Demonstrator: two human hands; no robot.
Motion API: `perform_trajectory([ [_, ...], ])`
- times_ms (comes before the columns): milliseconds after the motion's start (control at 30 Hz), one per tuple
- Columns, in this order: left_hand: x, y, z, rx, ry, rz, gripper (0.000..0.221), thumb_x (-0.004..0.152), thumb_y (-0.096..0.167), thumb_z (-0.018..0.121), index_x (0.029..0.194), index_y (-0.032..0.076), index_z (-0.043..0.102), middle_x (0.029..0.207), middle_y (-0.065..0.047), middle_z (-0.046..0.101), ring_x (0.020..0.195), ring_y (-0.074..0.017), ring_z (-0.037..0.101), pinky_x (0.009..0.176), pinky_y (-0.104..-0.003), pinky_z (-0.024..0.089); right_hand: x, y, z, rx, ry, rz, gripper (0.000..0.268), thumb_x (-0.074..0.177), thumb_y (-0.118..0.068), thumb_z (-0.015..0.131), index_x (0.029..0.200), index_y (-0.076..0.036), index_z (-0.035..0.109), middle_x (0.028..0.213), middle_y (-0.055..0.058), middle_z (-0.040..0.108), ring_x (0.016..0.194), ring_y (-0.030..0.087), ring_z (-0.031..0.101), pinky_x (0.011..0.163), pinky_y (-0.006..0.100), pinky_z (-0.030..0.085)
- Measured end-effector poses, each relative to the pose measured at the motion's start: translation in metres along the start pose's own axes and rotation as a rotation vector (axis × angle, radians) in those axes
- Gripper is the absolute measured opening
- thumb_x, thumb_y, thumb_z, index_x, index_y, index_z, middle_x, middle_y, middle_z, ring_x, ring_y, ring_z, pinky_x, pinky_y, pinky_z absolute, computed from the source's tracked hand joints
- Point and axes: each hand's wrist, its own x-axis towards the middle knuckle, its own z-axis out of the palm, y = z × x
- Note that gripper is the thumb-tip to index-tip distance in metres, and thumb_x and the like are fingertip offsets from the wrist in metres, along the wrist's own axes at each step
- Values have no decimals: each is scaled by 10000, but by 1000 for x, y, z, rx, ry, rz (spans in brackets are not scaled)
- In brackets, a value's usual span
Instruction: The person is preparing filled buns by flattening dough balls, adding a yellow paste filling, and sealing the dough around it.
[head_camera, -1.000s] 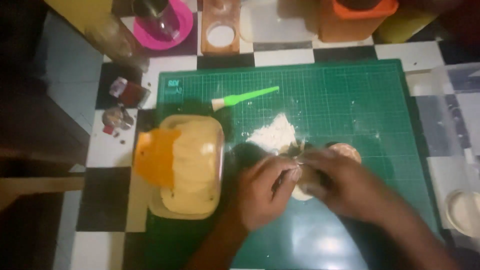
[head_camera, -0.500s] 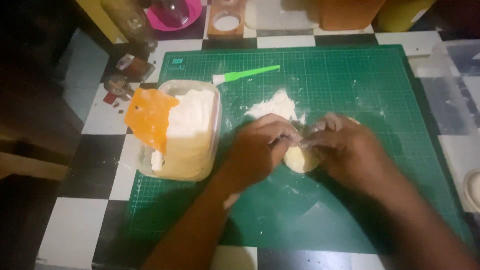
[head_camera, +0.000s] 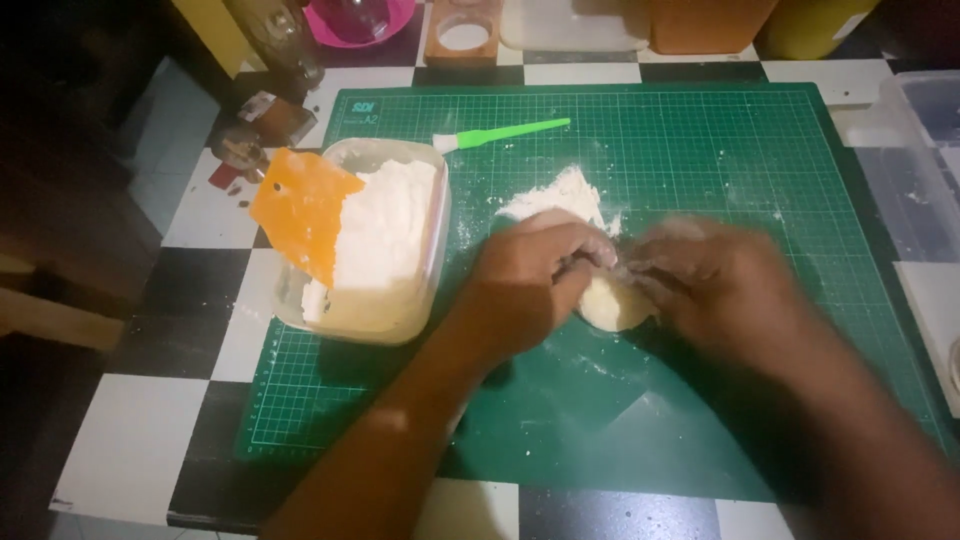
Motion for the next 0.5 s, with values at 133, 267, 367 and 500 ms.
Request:
perform_trajectory([
  [133, -3, -1, 1, -47, -93, -277, 241, 947, 158, 668, 1152, 44, 724, 991, -113, 783, 890, -208, 749, 687, -238, 617, 1, 19, -8, -84, 89, -175, 199, 885, -87, 736, 1071, -140, 782, 933, 64, 781, 720, 201, 712, 573, 305, 596],
  [267, -9, -27, 10, 52, 83, 290, 168, 931, -55, 697, 1094, -94, 683, 1092, -255, 729, 997, -358, 747, 861, -348, 651, 7, -12, -36, -252, 2, 416, 310, 908, -218, 721, 1217, -185, 726, 1317, 119, 635, 1139, 355, 588, 911, 524, 493],
  [367, -11, -17, 6, 149, 70, 227, 236, 934, -25, 716, 1164, -69, 685, 1175, -248, 735, 1097, -358, 750, 1076, -461, 564, 16, 6, -33, -354, -215, 571, 515, 868, -358, 773, 1345, -225, 631, 1218, 95, 735, 1087, 321, 691, 896, 477, 561],
  [500, -9, -15, 4, 122, 107, 173, 265, 950, -13, 682, 1209, -64, 668, 1209, -234, 718, 1144, -358, 712, 1010, -394, 603, 17, 7, -30, -168, -167, 637, 367, 889, -392, 735, 1184, -177, 762, 1147, 110, 781, 992, 321, 701, 788, 442, 485],
])
